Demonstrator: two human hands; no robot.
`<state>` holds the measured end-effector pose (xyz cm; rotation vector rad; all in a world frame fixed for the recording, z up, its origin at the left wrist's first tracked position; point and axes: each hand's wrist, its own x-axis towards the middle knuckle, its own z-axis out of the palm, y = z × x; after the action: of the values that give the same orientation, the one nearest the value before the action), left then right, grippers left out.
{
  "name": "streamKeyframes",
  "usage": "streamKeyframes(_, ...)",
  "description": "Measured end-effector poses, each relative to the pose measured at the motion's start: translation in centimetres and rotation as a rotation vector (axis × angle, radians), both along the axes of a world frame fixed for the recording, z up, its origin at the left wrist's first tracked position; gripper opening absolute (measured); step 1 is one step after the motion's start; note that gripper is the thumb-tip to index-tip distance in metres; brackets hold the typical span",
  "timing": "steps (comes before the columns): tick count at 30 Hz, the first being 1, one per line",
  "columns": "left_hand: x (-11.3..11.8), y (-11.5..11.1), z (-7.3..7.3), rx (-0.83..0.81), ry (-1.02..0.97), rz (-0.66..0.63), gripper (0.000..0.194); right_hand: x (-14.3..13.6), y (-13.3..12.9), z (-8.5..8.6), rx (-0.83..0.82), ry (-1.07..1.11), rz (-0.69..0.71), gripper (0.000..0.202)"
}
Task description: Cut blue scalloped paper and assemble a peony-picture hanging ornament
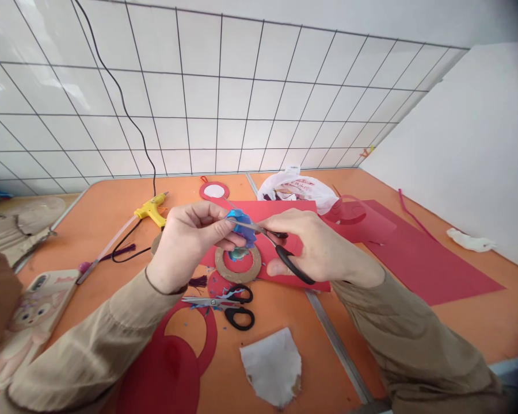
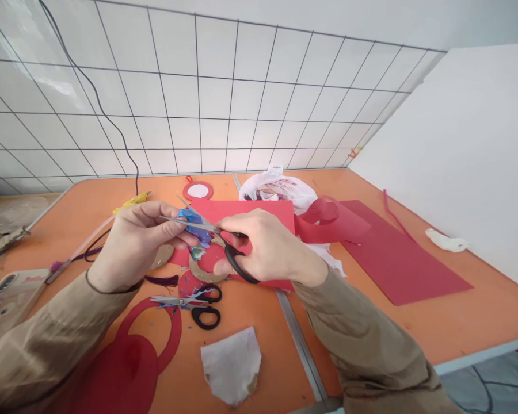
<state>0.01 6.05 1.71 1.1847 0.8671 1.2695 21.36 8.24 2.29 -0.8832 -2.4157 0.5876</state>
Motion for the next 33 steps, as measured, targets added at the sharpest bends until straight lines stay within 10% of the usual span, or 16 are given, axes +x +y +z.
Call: streamKeyframes(33,-0.04,0.16,-0.47,-0.016,-0.009,-0.035,0.016,-0.12,-0.01,0.04,0.035,-0.06,-0.013,0.033)
